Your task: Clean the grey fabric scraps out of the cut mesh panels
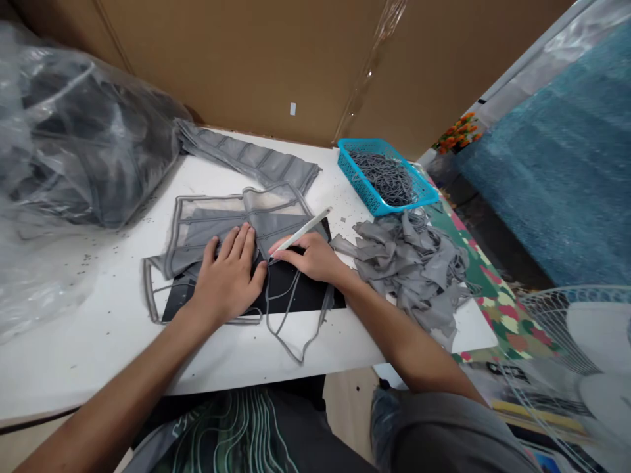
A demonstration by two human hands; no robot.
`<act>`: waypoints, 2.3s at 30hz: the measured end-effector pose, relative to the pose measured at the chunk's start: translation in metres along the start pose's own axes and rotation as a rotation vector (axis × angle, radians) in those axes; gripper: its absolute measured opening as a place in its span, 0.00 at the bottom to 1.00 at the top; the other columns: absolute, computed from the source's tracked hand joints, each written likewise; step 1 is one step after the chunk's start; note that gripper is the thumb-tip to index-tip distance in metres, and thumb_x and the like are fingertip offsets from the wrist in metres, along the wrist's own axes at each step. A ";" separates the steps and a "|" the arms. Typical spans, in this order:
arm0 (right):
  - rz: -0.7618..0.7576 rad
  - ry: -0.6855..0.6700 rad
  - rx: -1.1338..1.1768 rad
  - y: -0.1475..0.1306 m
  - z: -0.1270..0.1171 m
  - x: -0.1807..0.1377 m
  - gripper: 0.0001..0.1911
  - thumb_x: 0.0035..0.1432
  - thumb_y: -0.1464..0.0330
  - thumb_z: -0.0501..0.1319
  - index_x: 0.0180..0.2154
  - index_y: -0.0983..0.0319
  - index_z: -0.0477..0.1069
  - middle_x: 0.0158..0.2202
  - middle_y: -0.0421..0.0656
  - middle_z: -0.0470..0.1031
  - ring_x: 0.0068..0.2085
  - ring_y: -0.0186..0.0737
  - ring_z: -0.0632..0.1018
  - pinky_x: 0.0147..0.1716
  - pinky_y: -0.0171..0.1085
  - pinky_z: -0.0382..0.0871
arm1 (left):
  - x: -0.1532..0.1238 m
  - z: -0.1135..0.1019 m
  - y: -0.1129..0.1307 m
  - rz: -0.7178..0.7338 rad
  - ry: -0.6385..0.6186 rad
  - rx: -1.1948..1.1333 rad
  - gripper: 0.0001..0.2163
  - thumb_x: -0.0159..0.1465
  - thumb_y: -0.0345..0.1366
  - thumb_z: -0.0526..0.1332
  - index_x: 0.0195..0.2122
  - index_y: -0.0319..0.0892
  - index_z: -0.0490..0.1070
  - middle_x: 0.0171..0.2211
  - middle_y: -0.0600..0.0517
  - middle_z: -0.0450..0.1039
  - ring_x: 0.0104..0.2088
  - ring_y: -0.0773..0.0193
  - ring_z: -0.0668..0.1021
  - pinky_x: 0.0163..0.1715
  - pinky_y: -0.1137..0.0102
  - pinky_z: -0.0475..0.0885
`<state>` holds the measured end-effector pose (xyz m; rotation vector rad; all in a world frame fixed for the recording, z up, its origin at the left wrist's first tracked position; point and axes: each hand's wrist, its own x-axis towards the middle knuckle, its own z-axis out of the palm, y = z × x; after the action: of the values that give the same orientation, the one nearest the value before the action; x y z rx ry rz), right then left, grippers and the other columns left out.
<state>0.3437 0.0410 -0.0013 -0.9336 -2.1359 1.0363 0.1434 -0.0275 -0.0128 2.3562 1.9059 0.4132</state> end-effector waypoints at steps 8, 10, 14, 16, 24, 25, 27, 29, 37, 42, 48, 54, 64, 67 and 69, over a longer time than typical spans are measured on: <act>-0.282 0.062 -0.419 0.002 0.016 -0.011 0.14 0.73 0.70 0.56 0.47 0.60 0.81 0.50 0.45 0.84 0.50 0.44 0.83 0.53 0.42 0.75 | 0.016 -0.018 0.014 -0.191 -0.277 0.014 0.35 0.72 0.48 0.43 0.77 0.38 0.44 0.77 0.47 0.38 0.77 0.47 0.47 0.70 0.32 0.39; -0.301 0.027 -0.517 -0.001 0.016 -0.012 0.16 0.73 0.72 0.54 0.51 0.62 0.79 0.52 0.47 0.83 0.49 0.44 0.82 0.51 0.42 0.75 | 0.020 -0.023 0.016 -0.225 -0.358 0.040 0.35 0.72 0.49 0.41 0.77 0.39 0.40 0.78 0.51 0.33 0.77 0.49 0.43 0.70 0.33 0.38; -0.266 0.023 -0.614 -0.005 0.015 -0.010 0.18 0.72 0.74 0.51 0.55 0.63 0.76 0.53 0.48 0.82 0.50 0.46 0.81 0.52 0.42 0.74 | 0.023 -0.028 0.018 -0.246 -0.411 0.060 0.35 0.72 0.49 0.41 0.78 0.42 0.37 0.78 0.53 0.30 0.77 0.49 0.40 0.71 0.34 0.38; -0.187 0.085 -0.691 -0.005 0.014 -0.008 0.18 0.72 0.74 0.52 0.55 0.63 0.76 0.51 0.49 0.82 0.49 0.47 0.80 0.50 0.42 0.73 | 0.024 -0.028 0.018 -0.251 -0.418 0.048 0.35 0.72 0.49 0.42 0.78 0.44 0.37 0.78 0.53 0.29 0.77 0.49 0.40 0.71 0.34 0.38; 0.107 0.289 -0.900 0.000 -0.011 0.006 0.21 0.69 0.78 0.52 0.57 0.62 0.73 0.50 0.51 0.80 0.49 0.48 0.79 0.47 0.40 0.69 | 0.023 -0.027 0.018 -0.260 -0.404 0.014 0.36 0.70 0.51 0.41 0.78 0.43 0.40 0.78 0.52 0.29 0.77 0.51 0.40 0.70 0.34 0.38; 0.142 0.311 -0.922 0.001 -0.015 0.009 0.20 0.69 0.77 0.51 0.56 0.63 0.73 0.48 0.51 0.81 0.48 0.48 0.79 0.46 0.39 0.69 | 0.023 -0.027 0.018 -0.258 -0.397 0.016 0.36 0.70 0.51 0.41 0.78 0.43 0.40 0.78 0.52 0.30 0.77 0.51 0.40 0.70 0.34 0.38; 0.199 0.348 -0.962 0.005 -0.021 0.012 0.19 0.71 0.76 0.49 0.54 0.63 0.74 0.45 0.51 0.81 0.44 0.48 0.79 0.42 0.39 0.67 | 0.023 -0.026 0.018 -0.257 -0.385 0.018 0.36 0.70 0.51 0.41 0.78 0.43 0.42 0.78 0.52 0.30 0.77 0.51 0.41 0.70 0.33 0.39; 0.246 0.385 -0.992 0.009 -0.029 0.014 0.19 0.71 0.76 0.48 0.53 0.64 0.74 0.43 0.51 0.80 0.42 0.48 0.78 0.39 0.39 0.66 | 0.022 -0.026 0.017 -0.255 -0.377 0.016 0.36 0.70 0.51 0.41 0.77 0.43 0.42 0.78 0.52 0.31 0.77 0.50 0.41 0.70 0.33 0.40; 0.403 0.720 -1.004 0.017 -0.086 -0.017 0.19 0.72 0.70 0.47 0.48 0.66 0.76 0.40 0.53 0.81 0.40 0.48 0.78 0.39 0.39 0.64 | 0.017 -0.019 0.016 -0.216 -0.282 0.054 0.34 0.71 0.48 0.42 0.77 0.42 0.47 0.78 0.49 0.36 0.77 0.47 0.45 0.69 0.32 0.44; 0.670 0.959 -1.026 0.009 -0.107 -0.057 0.17 0.70 0.67 0.51 0.44 0.67 0.77 0.36 0.55 0.80 0.35 0.50 0.76 0.35 0.41 0.60 | 0.012 -0.015 0.017 -0.199 -0.215 0.066 0.33 0.72 0.47 0.43 0.76 0.40 0.49 0.77 0.47 0.40 0.76 0.43 0.48 0.67 0.28 0.45; 0.844 1.008 -1.039 0.010 -0.114 -0.073 0.15 0.70 0.69 0.53 0.45 0.67 0.77 0.38 0.56 0.81 0.35 0.49 0.77 0.33 0.40 0.58 | 0.013 -0.018 0.020 -0.194 -0.230 0.054 0.34 0.72 0.47 0.43 0.76 0.38 0.48 0.77 0.47 0.39 0.77 0.44 0.47 0.67 0.27 0.45; 0.935 1.097 -0.986 0.013 -0.125 -0.079 0.18 0.69 0.69 0.52 0.48 0.69 0.78 0.37 0.58 0.81 0.36 0.49 0.79 0.37 0.41 0.63 | 0.013 -0.020 0.019 -0.195 -0.206 0.007 0.33 0.71 0.46 0.45 0.75 0.38 0.52 0.77 0.44 0.42 0.76 0.42 0.50 0.65 0.25 0.45; 0.560 1.387 -0.868 -0.014 -0.116 -0.109 0.17 0.63 0.62 0.58 0.40 0.66 0.82 0.38 0.56 0.83 0.39 0.53 0.80 0.43 0.46 0.71 | 0.007 -0.015 0.002 -0.055 -0.095 -0.069 0.29 0.73 0.44 0.45 0.72 0.36 0.60 0.75 0.36 0.49 0.74 0.37 0.55 0.64 0.25 0.49; 0.258 1.229 -0.538 -0.034 -0.088 -0.089 0.20 0.65 0.56 0.59 0.42 0.64 0.81 0.38 0.51 0.83 0.35 0.46 0.80 0.38 0.42 0.74 | -0.002 -0.014 -0.001 0.024 -0.016 -0.075 0.26 0.74 0.41 0.46 0.67 0.35 0.67 0.74 0.35 0.52 0.74 0.40 0.55 0.68 0.34 0.52; 0.165 0.829 -0.255 -0.043 -0.062 -0.065 0.19 0.64 0.54 0.62 0.42 0.63 0.82 0.36 0.47 0.84 0.33 0.42 0.80 0.35 0.39 0.74 | -0.010 -0.013 -0.004 0.131 0.013 -0.092 0.24 0.74 0.40 0.47 0.65 0.37 0.69 0.73 0.37 0.56 0.74 0.43 0.58 0.70 0.39 0.54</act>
<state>0.4137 -0.0037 0.0542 -1.3782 -1.5110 0.3263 0.1345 -0.0380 -0.0033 2.4313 1.7044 0.5160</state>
